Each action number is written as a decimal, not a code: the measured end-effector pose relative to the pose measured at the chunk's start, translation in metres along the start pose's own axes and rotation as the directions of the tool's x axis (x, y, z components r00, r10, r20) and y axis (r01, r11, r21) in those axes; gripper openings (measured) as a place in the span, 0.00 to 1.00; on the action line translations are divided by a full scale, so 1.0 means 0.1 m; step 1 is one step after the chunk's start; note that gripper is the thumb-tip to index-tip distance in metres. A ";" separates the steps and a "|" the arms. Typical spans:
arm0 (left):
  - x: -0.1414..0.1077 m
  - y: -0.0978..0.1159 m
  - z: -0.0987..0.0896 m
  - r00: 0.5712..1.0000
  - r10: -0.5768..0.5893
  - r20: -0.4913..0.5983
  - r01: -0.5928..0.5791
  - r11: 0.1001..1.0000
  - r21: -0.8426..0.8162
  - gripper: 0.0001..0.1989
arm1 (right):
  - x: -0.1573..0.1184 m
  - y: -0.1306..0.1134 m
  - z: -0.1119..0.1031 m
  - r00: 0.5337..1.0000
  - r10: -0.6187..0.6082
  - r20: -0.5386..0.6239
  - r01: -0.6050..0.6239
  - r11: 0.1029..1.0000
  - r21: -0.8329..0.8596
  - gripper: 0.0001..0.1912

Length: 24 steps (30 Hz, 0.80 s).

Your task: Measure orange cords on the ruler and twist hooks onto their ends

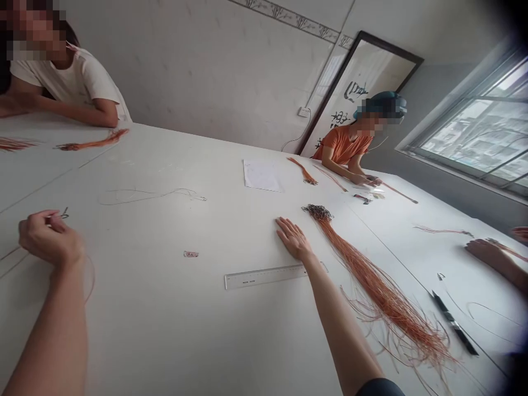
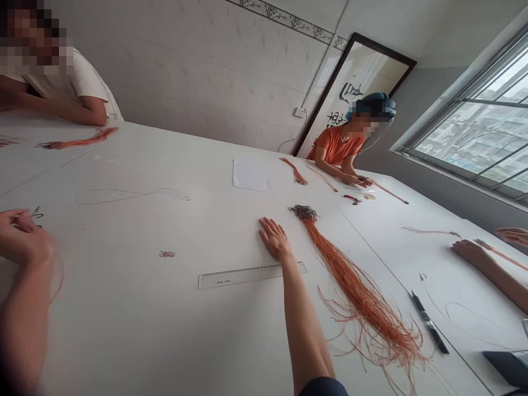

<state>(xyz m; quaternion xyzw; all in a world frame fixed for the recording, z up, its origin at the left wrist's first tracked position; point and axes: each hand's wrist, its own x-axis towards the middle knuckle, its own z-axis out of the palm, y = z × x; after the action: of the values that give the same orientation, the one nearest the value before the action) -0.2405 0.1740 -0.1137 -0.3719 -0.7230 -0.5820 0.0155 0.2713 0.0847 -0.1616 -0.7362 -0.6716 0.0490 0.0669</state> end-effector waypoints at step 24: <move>-1.31 0.29 0.22 0.932 0.133 0.338 -0.103 0.989 -0.105 0.07 | -0.06 0.14 0.12 0.977 -0.031 -0.210 0.066 0.985 0.160 0.23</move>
<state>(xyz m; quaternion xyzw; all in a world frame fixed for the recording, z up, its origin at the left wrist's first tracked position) -0.1211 0.1259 -0.1563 -0.5111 -0.6651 -0.5366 -0.0919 0.2828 0.0775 -0.1755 -0.7126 -0.6724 0.0261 0.1985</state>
